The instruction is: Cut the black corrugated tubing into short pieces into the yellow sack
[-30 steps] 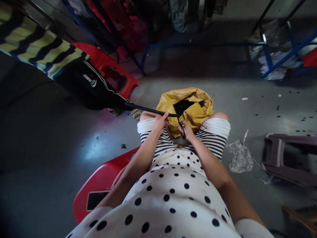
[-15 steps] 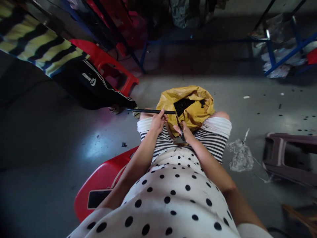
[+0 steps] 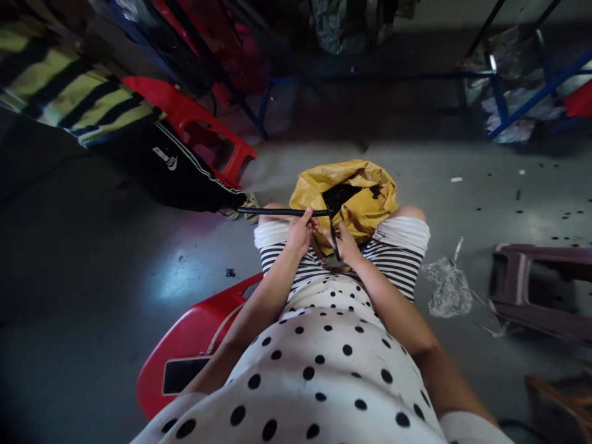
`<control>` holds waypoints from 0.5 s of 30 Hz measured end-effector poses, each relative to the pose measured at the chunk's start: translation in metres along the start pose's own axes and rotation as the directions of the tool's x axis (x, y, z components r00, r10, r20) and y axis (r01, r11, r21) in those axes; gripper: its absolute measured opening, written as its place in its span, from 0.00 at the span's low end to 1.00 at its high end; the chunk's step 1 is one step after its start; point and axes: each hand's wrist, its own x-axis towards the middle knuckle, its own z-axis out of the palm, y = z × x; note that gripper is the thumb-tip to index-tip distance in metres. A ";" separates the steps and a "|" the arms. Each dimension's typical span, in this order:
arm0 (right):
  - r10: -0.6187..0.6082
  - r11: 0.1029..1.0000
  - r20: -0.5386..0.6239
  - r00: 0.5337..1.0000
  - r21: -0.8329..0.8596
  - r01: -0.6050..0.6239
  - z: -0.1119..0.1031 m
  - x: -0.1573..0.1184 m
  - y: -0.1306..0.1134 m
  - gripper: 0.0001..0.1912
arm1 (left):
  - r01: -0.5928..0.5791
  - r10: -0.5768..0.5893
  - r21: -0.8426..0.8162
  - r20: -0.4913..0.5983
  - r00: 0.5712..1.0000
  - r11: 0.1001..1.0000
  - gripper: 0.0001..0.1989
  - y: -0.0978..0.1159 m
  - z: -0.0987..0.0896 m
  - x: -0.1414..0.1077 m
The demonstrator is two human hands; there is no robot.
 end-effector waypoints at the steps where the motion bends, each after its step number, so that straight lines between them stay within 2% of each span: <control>1: 0.007 1.000 -0.010 1.000 0.000 -0.007 0.000 0.000 0.001 0.33 | 0.010 -0.009 0.015 -0.013 1.000 1.000 0.25 -0.001 0.000 0.002; 5: 0.006 1.000 -0.059 0.998 0.014 -0.005 0.001 0.002 0.008 0.28 | 0.049 -0.045 0.078 -0.042 0.998 0.996 0.25 -0.006 0.002 0.011; 9: 0.035 0.999 -0.052 0.998 0.010 -0.034 0.004 0.011 0.018 0.28 | 0.069 -0.058 0.120 -0.093 0.994 0.990 0.25 -0.012 0.002 0.022; 13: 0.001 1.000 -0.118 0.993 -0.017 -0.003 0.005 0.017 0.023 0.28 | 0.093 -0.076 0.138 -0.126 0.989 0.986 0.26 -0.020 -0.002 0.030; 15: 0.008 1.000 -0.111 0.994 0.014 -0.007 0.004 0.016 0.025 0.29 | 0.096 -0.081 0.124 -0.125 0.989 0.988 0.26 -0.021 -0.004 0.031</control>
